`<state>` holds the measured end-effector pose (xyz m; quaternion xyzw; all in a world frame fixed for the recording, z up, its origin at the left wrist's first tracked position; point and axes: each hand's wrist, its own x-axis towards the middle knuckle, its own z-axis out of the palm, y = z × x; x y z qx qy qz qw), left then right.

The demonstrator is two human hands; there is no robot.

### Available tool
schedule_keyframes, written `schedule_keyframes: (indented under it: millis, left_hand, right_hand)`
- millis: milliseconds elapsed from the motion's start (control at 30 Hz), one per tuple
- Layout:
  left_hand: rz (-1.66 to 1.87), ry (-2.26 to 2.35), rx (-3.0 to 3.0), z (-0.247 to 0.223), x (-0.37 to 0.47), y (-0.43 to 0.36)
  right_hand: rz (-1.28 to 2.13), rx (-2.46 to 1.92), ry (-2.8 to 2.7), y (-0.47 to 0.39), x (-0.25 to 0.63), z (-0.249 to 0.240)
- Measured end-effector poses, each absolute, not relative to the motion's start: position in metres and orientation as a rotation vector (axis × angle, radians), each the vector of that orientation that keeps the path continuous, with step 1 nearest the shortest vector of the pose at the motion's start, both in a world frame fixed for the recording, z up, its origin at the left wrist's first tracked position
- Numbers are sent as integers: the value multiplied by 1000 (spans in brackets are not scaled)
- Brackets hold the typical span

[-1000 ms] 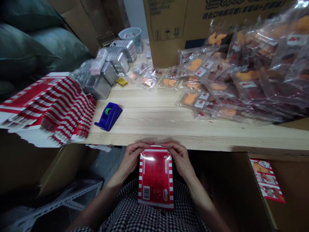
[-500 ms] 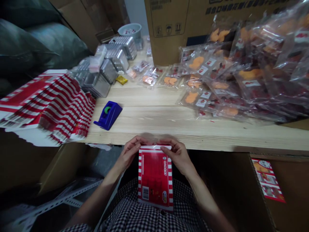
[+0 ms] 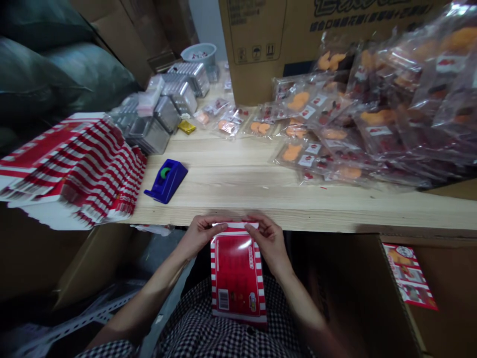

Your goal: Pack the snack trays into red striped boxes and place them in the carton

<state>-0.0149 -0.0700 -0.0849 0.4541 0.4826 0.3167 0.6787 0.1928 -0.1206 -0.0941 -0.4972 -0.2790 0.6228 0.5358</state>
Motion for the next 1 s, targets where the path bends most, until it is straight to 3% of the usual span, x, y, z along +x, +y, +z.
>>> schedule_keyframes:
  millis: [233, 533, 1000]
  left_hand:
    - [629, 1104, 1297, -72, -16, -57]
    - [380, 659, 1280, -52, 0, -28]
    - [547, 1023, 1331, -80, 7, -47]
  right_hand:
    - [1507, -1168, -695, -144, 195, -102]
    - [1619, -1136, -991, -121, 218, -103]
    - [1648, -1114, -831, -122, 214, -119]
